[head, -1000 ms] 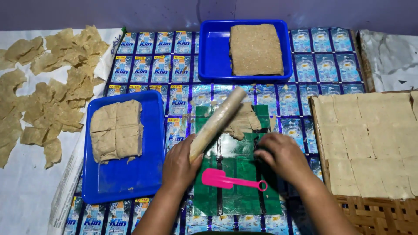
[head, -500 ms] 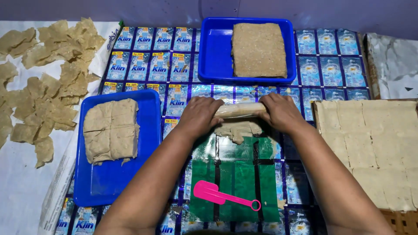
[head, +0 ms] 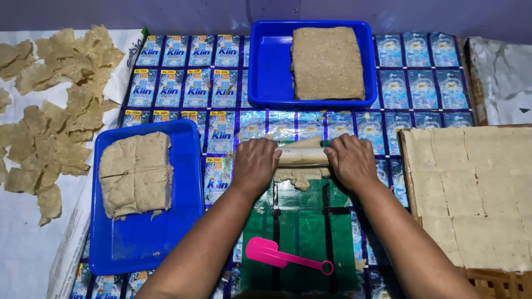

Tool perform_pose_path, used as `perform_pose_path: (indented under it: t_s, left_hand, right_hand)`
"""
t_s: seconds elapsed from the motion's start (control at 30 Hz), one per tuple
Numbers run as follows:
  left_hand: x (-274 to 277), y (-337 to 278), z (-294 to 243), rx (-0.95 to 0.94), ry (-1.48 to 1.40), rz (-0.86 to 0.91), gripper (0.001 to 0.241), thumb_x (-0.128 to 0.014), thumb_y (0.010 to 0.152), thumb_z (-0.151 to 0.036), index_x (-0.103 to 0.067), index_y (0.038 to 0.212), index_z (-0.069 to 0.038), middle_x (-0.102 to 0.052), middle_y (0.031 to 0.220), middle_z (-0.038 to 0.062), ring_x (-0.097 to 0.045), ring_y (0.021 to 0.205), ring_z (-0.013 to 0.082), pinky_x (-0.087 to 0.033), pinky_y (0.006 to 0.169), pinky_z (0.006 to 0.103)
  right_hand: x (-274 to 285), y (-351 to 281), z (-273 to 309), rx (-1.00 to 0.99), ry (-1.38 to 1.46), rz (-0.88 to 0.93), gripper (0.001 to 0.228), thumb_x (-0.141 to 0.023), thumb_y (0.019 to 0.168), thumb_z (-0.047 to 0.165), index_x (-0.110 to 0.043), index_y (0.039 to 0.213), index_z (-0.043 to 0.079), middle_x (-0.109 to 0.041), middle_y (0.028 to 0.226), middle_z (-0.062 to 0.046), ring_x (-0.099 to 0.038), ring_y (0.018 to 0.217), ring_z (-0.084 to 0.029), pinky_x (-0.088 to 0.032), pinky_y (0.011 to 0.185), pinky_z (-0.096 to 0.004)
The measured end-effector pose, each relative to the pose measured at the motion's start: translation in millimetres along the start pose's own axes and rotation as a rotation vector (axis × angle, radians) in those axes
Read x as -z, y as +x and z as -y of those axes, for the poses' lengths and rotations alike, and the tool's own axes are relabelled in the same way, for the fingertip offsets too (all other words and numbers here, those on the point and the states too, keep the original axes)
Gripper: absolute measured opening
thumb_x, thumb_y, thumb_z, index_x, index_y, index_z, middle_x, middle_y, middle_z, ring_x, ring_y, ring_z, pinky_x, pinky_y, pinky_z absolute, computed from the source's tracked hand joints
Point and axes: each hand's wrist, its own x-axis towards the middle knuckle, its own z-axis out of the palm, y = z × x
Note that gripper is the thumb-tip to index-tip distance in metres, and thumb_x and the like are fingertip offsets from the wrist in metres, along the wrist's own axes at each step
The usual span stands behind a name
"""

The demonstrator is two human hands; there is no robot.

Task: Slicing thin sheets from a block of food material and arranging them on a bamboo drying tray.

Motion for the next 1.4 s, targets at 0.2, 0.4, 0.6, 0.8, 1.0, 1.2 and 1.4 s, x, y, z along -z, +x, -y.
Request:
perform_pose_path:
  t_s: [0.2,0.4,0.6,0.8,1.0,1.2,1.4]
  left_hand:
    - [-0.4,14.5,-0.6,0.039,0.096,-0.104,0.028,-0.041,0.103,-0.035,-0.059,0.101,-0.013,-0.062,0.098,0.011,-0.063,0.104,0.0305,-0.043,0.096,0.0481]
    - [30.0,26.1,-19.7,0.275,-0.049,0.129,0.055,-0.035,0.099,-0.027,-0.047,0.147,-0.002,-0.035,0.161,0.029,-0.026,0.154,0.0412,-0.011,0.124,0.0579]
    - [33.5,11.2,-28.3,0.269,-0.065,0.167,0.060,-0.030,0.099,-0.024,-0.042,0.153,-0.001,-0.033,0.162,0.028,-0.025,0.155,0.0382,-0.013,0.125,0.0541]
    - [18.8,-20.3,-28.0,0.195,-0.042,0.112,0.055,-0.032,0.104,-0.029,-0.046,0.150,-0.003,-0.038,0.160,0.027,-0.031,0.152,0.0414,-0.020,0.123,0.0560]
    - [15.4,-51.3,-34.7,0.167,-0.037,0.129,0.054,-0.030,0.107,-0.033,-0.044,0.152,-0.005,-0.037,0.161,0.024,-0.030,0.152,0.0398,-0.018,0.124,0.0549]
    - [20.9,-64.0,-44.1,0.176,-0.030,0.170,0.056,-0.027,0.109,-0.035,-0.035,0.158,-0.008,-0.030,0.165,0.021,-0.022,0.156,0.0359,-0.011,0.126,0.0532]
    - [20.0,-19.4,-32.1,0.258,0.043,0.147,0.059,-0.018,0.111,-0.040,-0.029,0.161,-0.010,-0.020,0.170,0.018,-0.012,0.159,0.0321,0.000,0.126,0.0527]
  right_hand:
    - [7.3,15.5,-6.1,-0.107,0.045,0.129,0.043,-0.034,0.107,0.059,-0.056,0.112,0.023,-0.055,0.121,-0.002,-0.055,0.124,-0.025,-0.032,0.109,-0.052]
    - [26.8,39.9,8.9,-0.113,0.188,0.119,0.054,-0.028,0.112,0.050,-0.040,0.156,0.021,-0.019,0.171,-0.018,-0.013,0.159,-0.035,-0.001,0.120,-0.071]
    - [24.7,29.1,11.6,-0.129,0.152,0.243,0.062,-0.024,0.109,0.050,-0.030,0.164,0.022,-0.007,0.174,-0.017,-0.006,0.160,-0.031,-0.001,0.122,-0.066]
    - [19.7,3.1,19.6,-0.110,0.099,0.223,0.066,-0.022,0.108,0.054,-0.030,0.164,0.019,-0.013,0.172,-0.020,-0.014,0.159,-0.032,-0.018,0.121,-0.061]
    - [13.2,-31.5,27.0,-0.059,0.079,0.108,0.074,-0.024,0.108,0.061,-0.032,0.163,0.012,-0.023,0.169,-0.022,-0.024,0.156,-0.035,-0.026,0.119,-0.059]
    - [3.9,-53.4,33.6,-0.054,0.076,-0.002,0.081,-0.032,0.105,0.062,-0.024,0.165,0.009,-0.024,0.169,-0.023,-0.025,0.155,-0.036,-0.018,0.122,-0.060]
    - [5.8,-13.7,27.8,-0.116,0.148,-0.096,0.076,-0.022,0.107,0.065,-0.025,0.166,0.017,-0.018,0.172,-0.018,-0.014,0.159,-0.033,0.004,0.120,-0.067]
